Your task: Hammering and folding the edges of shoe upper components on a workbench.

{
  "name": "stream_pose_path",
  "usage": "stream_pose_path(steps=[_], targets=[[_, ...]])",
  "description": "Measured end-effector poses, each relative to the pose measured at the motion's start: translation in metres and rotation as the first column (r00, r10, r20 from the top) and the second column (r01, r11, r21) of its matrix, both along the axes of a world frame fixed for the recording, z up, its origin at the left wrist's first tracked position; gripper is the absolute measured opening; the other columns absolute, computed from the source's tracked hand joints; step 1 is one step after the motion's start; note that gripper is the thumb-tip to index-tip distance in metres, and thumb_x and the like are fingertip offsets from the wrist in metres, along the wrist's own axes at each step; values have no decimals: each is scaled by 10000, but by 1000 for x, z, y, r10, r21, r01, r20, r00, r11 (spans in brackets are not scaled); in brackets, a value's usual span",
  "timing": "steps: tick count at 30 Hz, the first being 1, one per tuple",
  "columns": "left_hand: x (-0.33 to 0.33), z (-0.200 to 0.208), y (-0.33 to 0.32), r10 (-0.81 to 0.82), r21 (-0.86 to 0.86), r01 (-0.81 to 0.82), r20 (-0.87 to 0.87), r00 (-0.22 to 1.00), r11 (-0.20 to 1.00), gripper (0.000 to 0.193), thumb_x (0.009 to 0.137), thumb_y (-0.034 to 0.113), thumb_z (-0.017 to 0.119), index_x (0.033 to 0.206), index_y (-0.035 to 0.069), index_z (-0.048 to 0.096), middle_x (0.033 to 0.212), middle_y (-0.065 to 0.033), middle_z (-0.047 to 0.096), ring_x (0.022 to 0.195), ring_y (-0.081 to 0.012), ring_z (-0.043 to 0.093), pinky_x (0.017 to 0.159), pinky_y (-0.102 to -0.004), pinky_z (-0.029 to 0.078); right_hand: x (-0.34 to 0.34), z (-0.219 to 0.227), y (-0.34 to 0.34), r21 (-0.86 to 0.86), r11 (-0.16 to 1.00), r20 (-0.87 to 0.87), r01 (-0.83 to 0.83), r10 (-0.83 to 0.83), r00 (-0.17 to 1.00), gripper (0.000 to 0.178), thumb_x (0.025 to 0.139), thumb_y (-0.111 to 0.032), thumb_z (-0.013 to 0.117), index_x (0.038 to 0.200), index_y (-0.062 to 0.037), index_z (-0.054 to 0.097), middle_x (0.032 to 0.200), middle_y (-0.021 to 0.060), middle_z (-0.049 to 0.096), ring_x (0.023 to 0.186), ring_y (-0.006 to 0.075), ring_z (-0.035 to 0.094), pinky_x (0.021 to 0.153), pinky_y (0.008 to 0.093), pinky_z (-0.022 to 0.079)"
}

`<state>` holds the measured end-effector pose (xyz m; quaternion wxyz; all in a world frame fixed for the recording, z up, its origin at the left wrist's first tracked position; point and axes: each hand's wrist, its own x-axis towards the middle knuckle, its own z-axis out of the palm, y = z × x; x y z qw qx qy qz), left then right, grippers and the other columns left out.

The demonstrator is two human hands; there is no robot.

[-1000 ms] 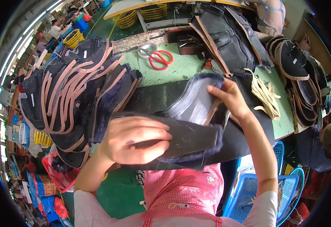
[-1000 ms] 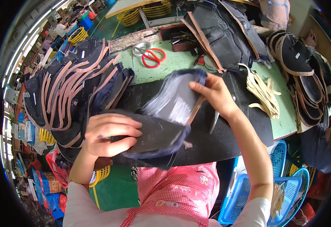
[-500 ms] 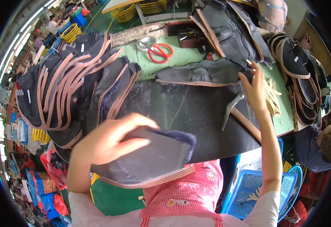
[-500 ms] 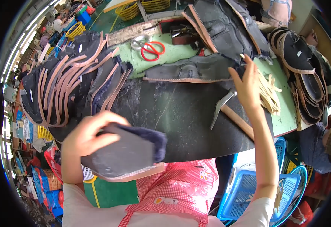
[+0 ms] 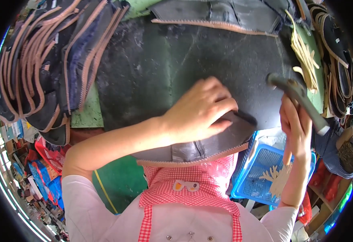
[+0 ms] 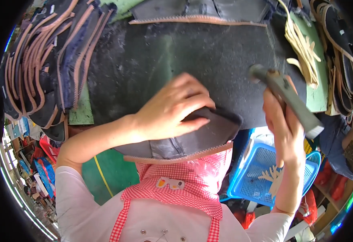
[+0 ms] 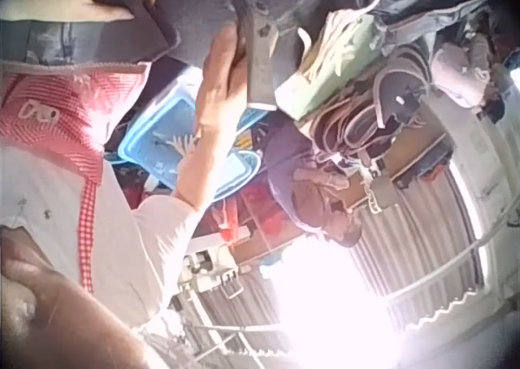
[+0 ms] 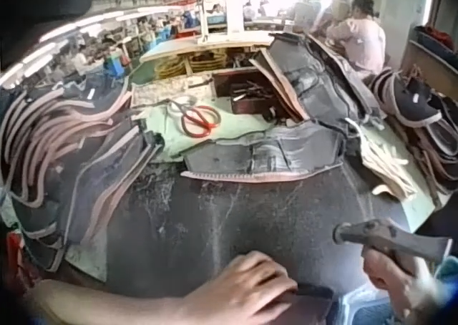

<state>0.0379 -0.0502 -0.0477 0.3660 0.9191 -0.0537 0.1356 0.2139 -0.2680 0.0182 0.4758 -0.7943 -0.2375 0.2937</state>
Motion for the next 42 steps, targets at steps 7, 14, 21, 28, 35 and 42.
stream_pose_path(steps=[7, 14, 21, 28, 35, 42], targets=[[2, -7, 10, 45, 112, -43, -15, 999, 993, 319, 762, 269, 877, 1026, 181, 722, 1155, -6, 610, 1202, -280, 539, 1025, -474, 398, -49, 9, 1, -297, 829, 17, -475, 502, 865, 171, 952, -42, 689, 1044, 80, 612, 880, 163, 628, 574, 267, 567, 547, 358, 438], [10, -6, 23, 85, 42, -84, -11, 996, 996, 205, 716, 199, 900, 886, 204, 783, 1016, 68, 657, 1087, -212, 585, 1006, -405, 405, -37, 14, 5, -305, 803, -53, -512, 523, 851, 191, 944, -8, 701, 1115, 48, 635, 913, 156, 677, 681, 243, 661, 593, 350, 475], [11, -11, 31, -49, 219, -6, 245, 968, 976, 221, 658, 188, 854, 867, 197, 781, 977, 49, 652, 1044, -220, 634, 920, -432, 477, -30, 24, 15, -224, 915, 84, -336, 361, 929, 238, 1065, -131, 563, 1221, 24, 654, 938, 2, 616, 728, 55, 473, 631, 229, 368], [6, -9, 24, -120, 355, 22, 255, 959, 935, 116, 725, 189, 753, 840, 183, 747, 941, 40, 655, 1020, -218, 639, 960, -452, 493, -36, 17, 32, -241, 883, 136, -404, 443, 886, 192, 994, -52, 668, 1145, 61, 629, 807, 120, 616, 647, 150, 537, 583, 318, 433], [-2, -5, 19, 47, 164, -68, 128, 991, 984, 244, 623, 167, 904, 821, 184, 763, 941, 63, 661, 992, -216, 622, 946, -445, 452, -33, 14, 39, -306, 799, 387, -518, 602, 699, 256, 985, -41, 682, 1198, 82, 610, 786, 159, 629, 628, 203, 598, 608, 343, 471], [-11, -5, 14, 183, 53, -188, 87, 979, 981, 212, 652, 170, 898, 821, 187, 772, 955, 69, 654, 1051, -217, 607, 941, -446, 434, -32, 16, 41, -331, 773, 156, -541, 610, 776, 365, 986, -17, 676, 1330, 84, 612, 861, 147, 714, 636, 220, 645, 618, 339, 500]])
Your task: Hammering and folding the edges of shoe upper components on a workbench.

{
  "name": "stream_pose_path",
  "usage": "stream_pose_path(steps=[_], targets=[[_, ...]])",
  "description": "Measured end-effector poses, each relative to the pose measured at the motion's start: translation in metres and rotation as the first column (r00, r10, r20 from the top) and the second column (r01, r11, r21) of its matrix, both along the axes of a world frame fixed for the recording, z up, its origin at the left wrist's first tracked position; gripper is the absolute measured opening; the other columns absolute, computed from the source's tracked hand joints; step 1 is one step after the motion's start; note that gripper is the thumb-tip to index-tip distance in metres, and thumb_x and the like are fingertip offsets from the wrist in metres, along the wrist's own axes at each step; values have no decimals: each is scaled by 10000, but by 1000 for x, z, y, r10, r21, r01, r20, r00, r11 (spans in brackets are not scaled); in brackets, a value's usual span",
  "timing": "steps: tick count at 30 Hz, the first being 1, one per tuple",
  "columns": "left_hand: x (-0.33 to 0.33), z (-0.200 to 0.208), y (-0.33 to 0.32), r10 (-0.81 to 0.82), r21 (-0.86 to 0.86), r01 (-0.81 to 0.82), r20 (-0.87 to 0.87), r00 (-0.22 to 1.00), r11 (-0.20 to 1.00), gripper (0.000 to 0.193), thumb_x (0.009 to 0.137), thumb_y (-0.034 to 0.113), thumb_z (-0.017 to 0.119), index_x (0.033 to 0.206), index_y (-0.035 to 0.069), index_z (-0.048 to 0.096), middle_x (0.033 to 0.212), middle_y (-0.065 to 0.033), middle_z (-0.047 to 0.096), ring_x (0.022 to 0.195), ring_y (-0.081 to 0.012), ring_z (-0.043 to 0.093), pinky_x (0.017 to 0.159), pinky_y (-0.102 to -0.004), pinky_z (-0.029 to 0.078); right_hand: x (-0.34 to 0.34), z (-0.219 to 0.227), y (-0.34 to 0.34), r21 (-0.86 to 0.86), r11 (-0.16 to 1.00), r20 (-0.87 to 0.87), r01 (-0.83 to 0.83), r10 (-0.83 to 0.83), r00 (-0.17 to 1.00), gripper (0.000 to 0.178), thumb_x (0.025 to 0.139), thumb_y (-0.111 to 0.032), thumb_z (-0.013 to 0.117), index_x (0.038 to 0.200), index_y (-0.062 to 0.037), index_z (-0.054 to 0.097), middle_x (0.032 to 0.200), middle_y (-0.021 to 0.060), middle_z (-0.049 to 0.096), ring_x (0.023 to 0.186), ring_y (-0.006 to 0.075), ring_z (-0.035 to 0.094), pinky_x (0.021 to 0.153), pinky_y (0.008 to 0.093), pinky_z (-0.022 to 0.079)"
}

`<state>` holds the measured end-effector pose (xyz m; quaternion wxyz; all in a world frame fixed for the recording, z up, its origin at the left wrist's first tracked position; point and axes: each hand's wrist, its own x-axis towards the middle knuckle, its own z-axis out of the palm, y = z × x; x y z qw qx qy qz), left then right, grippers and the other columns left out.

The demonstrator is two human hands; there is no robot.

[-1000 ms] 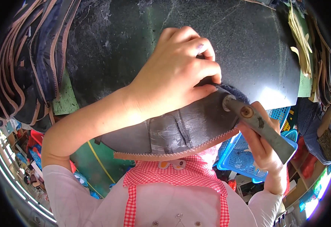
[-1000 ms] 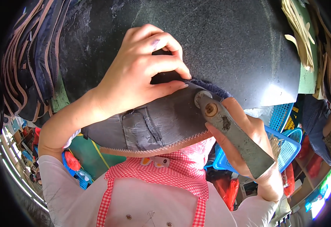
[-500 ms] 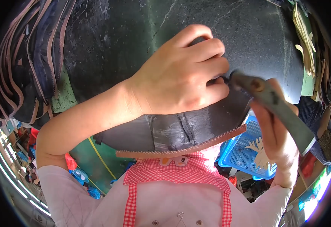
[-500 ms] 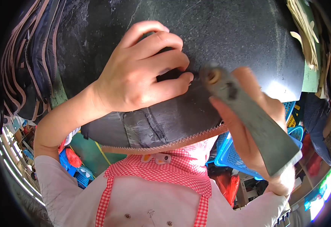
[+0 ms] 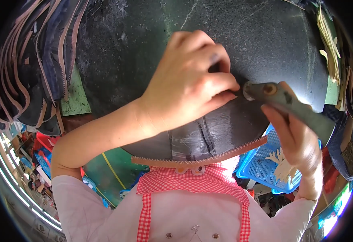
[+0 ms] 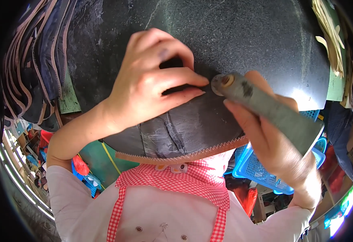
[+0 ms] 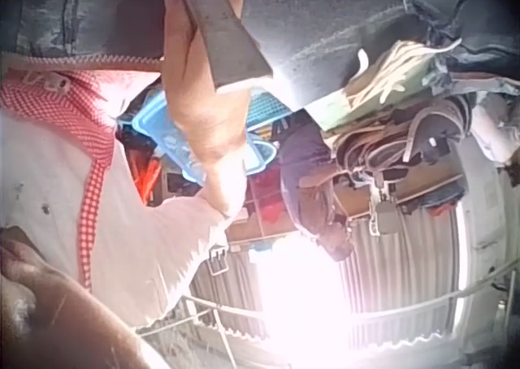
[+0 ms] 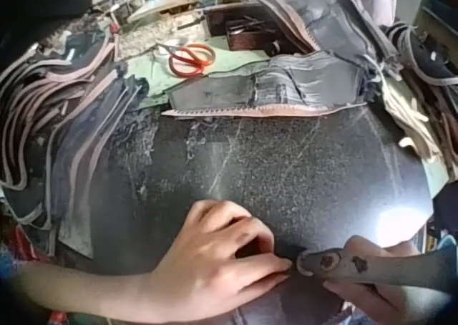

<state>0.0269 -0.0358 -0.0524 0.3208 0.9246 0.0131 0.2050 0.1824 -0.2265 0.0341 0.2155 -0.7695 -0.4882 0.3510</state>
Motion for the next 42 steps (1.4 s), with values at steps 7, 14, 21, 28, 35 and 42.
stream_pose_path(steps=[7, 14, 21, 28, 35, 42], targets=[[-8, 6, -7, 14, 180, -14, -1, 1000, 984, 201, 658, 236, 866, 830, 184, 775, 975, 60, 653, 1015, -212, 598, 970, -444, 419, -5, 3, 3, -46, 975, 140, -219, 224, 965, 147, 985, -21, 676, 1089, 69, 624, 864, 156, 643, 657, 305, 675, 558, 333, 457], [-9, 0, -5, 23, -36, -26, -73, 997, 999, 145, 715, 184, 888, 825, 198, 795, 959, 65, 679, 1025, -207, 593, 960, -420, 406, 1, 2, -1, 21, 999, -7, -35, 36, 999, 197, 1006, -17, 684, 1185, 58, 650, 900, 132, 661, 663, 175, 627, 581, 293, 455], [-12, 1, -13, 12, 53, -8, -77, 997, 999, 140, 711, 165, 890, 785, 192, 774, 870, 68, 683, 998, -208, 612, 983, -441, 416, 4, 3, 5, -68, 994, 8, -83, 84, 996, 444, 994, -9, 720, 1405, 84, 582, 1002, 112, 720, 695, 151, 635, 617, 285, 490], [-17, 5, -7, -10, 49, 13, -56, 998, 999, 188, 674, 202, 906, 813, 199, 781, 975, 61, 665, 1047, -229, 594, 1001, -459, 406, -2, 5, 11, -45, 938, 124, -344, 346, 930, 163, 996, -10, 679, 1133, 58, 625, 997, 204, 620, 665, 259, 648, 597, 368, 472], [-26, 3, -8, 11, -38, -14, -57, 998, 999, 167, 673, 206, 894, 809, 198, 798, 935, 50, 656, 1048, -238, 587, 1003, -476, 408, -2, 0, 10, 71, 997, -15, -39, 40, 999, 137, 991, 14, 677, 1116, 55, 638, 898, 182, 630, 615, 243, 610, 560, 352, 455], [-34, 11, -1, -12, 41, 17, -119, 993, 999, 231, 689, 242, 909, 897, 214, 814, 1010, 64, 660, 1025, -226, 582, 989, -460, 406, -11, -1, 6, -131, 972, 38, -197, 203, 978, 139, 975, -16, 699, 1030, 40, 584, 953, 173, 635, 591, 265, 635, 548, 381, 464]])
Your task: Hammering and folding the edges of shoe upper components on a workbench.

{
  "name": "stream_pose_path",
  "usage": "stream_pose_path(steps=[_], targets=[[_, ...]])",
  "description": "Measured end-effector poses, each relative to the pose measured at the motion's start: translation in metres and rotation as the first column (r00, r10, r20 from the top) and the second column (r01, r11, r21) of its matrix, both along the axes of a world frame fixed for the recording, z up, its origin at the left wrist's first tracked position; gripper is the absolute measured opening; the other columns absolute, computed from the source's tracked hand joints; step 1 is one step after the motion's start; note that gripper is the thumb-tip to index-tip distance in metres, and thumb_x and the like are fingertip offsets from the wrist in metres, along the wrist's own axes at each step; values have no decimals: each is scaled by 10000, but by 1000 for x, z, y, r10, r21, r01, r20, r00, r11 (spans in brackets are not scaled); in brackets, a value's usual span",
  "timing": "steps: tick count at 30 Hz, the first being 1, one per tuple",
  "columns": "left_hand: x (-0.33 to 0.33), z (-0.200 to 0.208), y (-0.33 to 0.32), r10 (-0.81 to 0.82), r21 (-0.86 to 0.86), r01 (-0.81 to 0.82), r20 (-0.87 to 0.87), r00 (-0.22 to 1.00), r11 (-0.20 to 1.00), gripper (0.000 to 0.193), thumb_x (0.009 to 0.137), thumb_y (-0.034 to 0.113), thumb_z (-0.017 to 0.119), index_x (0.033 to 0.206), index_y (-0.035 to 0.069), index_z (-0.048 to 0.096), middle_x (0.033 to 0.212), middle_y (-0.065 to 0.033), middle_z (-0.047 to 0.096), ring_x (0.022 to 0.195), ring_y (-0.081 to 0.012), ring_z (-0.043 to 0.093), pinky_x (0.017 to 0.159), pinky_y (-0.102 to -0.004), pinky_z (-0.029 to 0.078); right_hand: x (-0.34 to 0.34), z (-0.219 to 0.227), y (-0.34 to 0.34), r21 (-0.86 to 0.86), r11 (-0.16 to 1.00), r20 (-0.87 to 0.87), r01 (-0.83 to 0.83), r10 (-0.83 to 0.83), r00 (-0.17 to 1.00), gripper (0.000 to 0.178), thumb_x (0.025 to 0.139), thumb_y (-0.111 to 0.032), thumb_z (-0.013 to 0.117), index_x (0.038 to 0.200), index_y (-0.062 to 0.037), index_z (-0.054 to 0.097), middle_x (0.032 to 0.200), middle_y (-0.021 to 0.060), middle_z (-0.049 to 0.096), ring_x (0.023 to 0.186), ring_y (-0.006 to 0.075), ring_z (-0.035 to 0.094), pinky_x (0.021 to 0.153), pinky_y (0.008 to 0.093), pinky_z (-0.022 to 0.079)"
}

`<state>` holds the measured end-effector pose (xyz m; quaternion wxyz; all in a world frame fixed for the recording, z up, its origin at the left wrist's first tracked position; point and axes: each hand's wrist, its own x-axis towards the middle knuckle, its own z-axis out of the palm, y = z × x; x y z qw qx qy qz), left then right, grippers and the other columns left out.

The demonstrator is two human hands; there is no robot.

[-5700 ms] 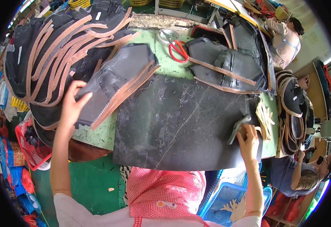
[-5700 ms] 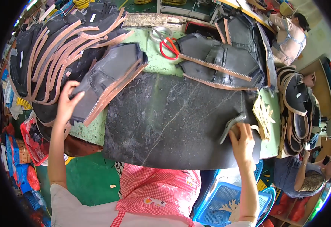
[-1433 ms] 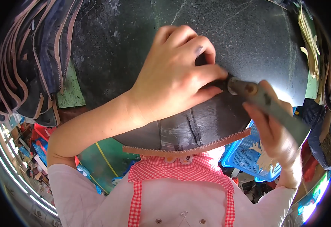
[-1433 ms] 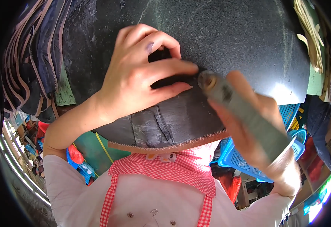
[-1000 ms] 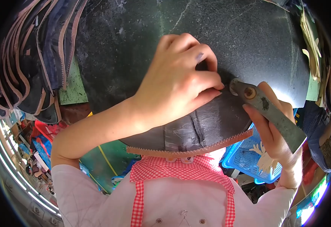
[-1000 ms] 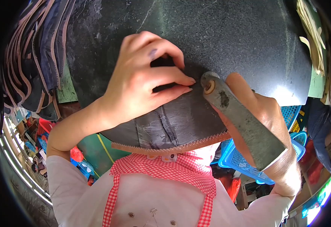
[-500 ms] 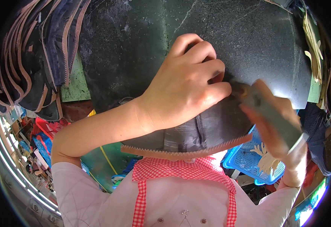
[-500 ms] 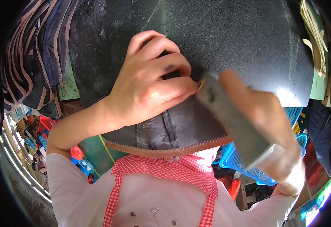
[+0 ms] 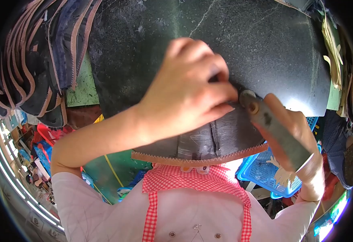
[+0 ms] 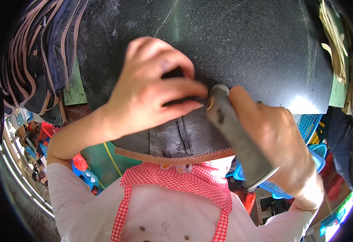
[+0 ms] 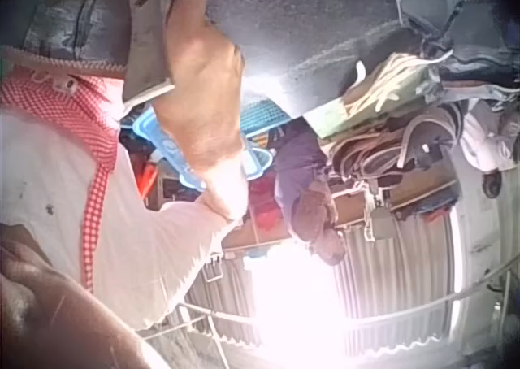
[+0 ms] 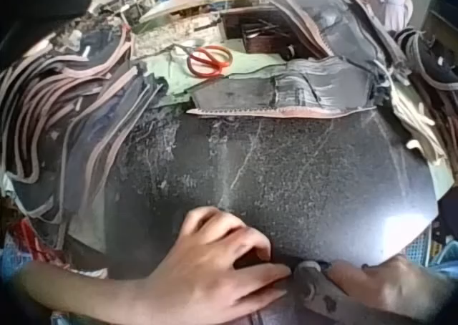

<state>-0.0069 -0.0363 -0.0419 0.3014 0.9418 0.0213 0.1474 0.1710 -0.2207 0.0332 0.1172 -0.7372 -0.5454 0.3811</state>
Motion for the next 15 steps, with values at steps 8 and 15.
stream_pose_path(steps=[8, 15], targets=[[-7, -6, 3, -36, -64, 37, 14, 999, 997, 247, 689, 186, 906, 916, 217, 815, 1023, 47, 665, 1061, -232, 585, 950, -436, 415, 3, 7, 2, 256, 966, 47, 25, -38, 998, 135, 975, 10, 697, 1092, 60, 652, 1010, 210, 698, 690, 253, 678, 612, 359, 485], [-6, 6, -7, -153, 208, 143, 34, 988, 968, 117, 768, 170, 722, 881, 172, 754, 933, 22, 668, 965, -223, 618, 951, -448, 456, -7, 0, 4, 264, 962, 98, -69, 45, 994, 137, 992, -38, 691, 1060, 15, 584, 866, 185, 685, 647, 269, 688, 585, 372, 477]])
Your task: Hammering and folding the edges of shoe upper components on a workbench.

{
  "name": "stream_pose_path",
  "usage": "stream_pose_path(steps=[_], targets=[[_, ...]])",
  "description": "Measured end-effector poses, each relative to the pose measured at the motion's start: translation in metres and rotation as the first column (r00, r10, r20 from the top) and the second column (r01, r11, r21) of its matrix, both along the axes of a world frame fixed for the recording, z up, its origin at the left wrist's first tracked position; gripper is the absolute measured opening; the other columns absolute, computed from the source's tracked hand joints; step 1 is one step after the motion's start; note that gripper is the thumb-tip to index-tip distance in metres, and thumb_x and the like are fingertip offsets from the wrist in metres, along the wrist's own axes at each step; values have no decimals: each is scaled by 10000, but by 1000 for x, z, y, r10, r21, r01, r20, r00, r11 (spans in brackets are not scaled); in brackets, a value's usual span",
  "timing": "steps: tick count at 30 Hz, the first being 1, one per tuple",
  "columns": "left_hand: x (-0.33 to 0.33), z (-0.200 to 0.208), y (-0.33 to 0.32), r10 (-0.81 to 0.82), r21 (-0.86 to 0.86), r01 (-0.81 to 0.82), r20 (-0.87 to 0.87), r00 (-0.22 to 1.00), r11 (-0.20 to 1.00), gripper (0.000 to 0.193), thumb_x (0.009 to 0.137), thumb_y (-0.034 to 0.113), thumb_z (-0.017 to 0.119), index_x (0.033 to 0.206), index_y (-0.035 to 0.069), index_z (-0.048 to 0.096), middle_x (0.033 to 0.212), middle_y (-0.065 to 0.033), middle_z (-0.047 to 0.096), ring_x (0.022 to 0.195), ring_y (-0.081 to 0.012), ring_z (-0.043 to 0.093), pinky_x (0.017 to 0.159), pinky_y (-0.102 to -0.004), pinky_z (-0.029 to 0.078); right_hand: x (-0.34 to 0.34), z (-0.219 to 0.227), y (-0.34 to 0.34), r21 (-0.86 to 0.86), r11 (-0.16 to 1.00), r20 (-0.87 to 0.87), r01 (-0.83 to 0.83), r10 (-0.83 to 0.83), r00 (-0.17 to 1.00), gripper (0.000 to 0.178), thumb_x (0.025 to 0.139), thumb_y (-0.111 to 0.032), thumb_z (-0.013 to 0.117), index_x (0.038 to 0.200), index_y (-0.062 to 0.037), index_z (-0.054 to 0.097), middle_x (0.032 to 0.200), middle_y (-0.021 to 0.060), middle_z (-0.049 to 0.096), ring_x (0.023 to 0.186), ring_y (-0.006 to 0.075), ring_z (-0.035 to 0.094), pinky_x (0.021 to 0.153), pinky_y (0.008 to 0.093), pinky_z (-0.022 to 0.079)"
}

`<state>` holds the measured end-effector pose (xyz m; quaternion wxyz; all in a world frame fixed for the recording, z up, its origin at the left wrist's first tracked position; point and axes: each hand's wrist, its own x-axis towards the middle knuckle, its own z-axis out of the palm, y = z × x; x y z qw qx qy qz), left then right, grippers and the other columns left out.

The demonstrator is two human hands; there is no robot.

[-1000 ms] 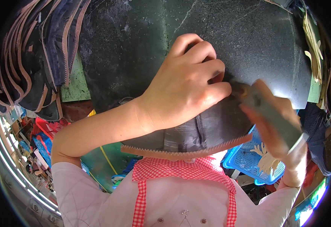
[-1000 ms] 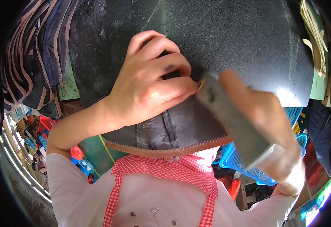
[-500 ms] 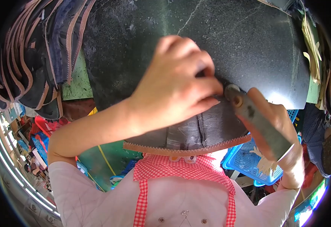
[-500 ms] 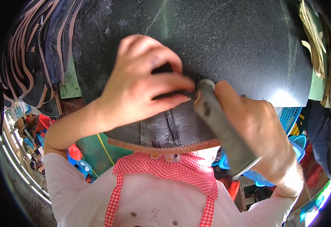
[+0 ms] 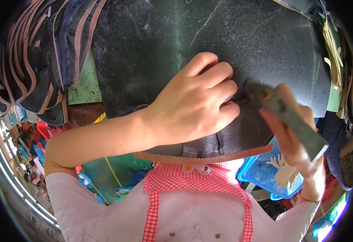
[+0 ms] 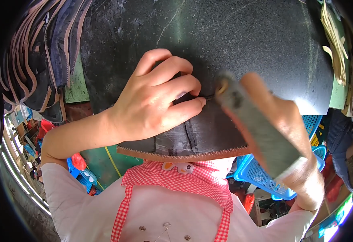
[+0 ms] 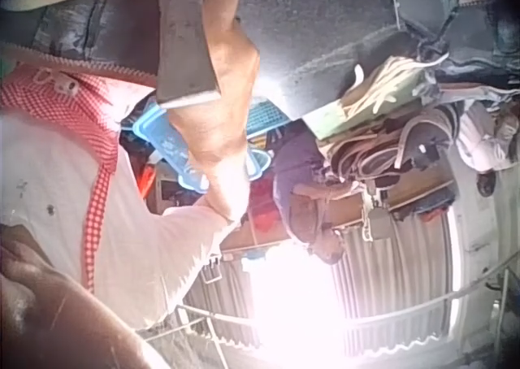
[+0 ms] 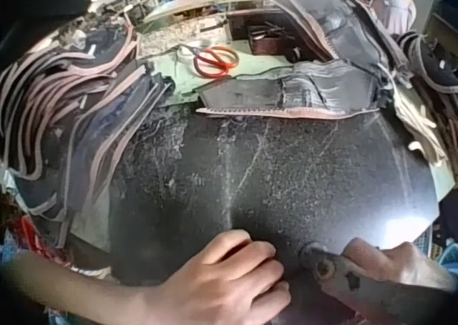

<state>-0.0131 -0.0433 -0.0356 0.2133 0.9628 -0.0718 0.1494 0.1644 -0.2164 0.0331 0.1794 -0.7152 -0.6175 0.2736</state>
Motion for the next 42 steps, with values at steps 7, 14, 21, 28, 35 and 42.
stream_pose_path(steps=[7, 14, 21, 28, 35, 42], targets=[[-1, 3, 26, 8, -222, -65, -250, 968, 973, 162, 740, 252, 868, 858, 198, 770, 916, 70, 685, 929, -187, 607, 904, -370, 425, -8, -5, 1, -38, 999, -139, 34, -39, 989, 123, 998, -32, 660, 1105, -21, 598, 796, 162, 679, 615, 305, 682, 547, 394, 487], [-4, 2, 28, -30, -166, 9, -128, 991, 986, 150, 721, 230, 823, 861, 208, 773, 930, 41, 664, 973, -205, 612, 894, -414, 458, -10, 0, 7, -125, 988, -85, -89, 79, 993, 194, 986, -99, 699, 1117, -29, 574, 735, 164, 642, 627, 391, 681, 550, 404, 501], [-14, 0, 29, 22, -97, -22, -4, 1000, 995, 182, 661, 222, 876, 796, 186, 760, 922, 44, 667, 1018, -227, 604, 907, -420, 455, -20, -6, 10, -210, 978, -274, 15, -74, 959, 148, 994, -35, 679, 1103, -6, 584, 709, 157, 595, 575, 360, 645, 529, 411, 475], [-24, 0, 23, 37, -61, -35, 21, 999, 998, 234, 646, 234, 875, 848, 175, 771, 961, 39, 677, 1007, -235, 612, 900, -436, 455, -26, -12, 1, -51, 997, -256, 49, -61, 965, 149, 1002, -21, 676, 1139, 6, 624, 856, 182, 638, 667, 313, 700, 547, 383, 477], [-40, -2, 22, 192, -256, -220, -130, 973, 941, 251, 676, 213, 908, 905, 203, 805, 1037, 55, 663, 1067, -238, 588, 950, -421, 423, -30, -12, 4, -78, 995, -299, 56, -77, 951, 133, 1008, -42, 667, 1107, 23, 606, 800, 190, 626, 617, 367, 650, 545, 382, 456], [-46, -6, 10, 151, -63, -149, 21, 988, 987, 260, 661, 175, 844, 916, 180, 794, 990, 37, 679, 983, -237, 608, 891, -450, 470, -32, -5, 14, -39, 998, -244, 49, -58, 968, 160, 988, -45, 692, 1097, 10, 589, 760, 164, 638, 600, 342, 673, 538, 376, 466]])
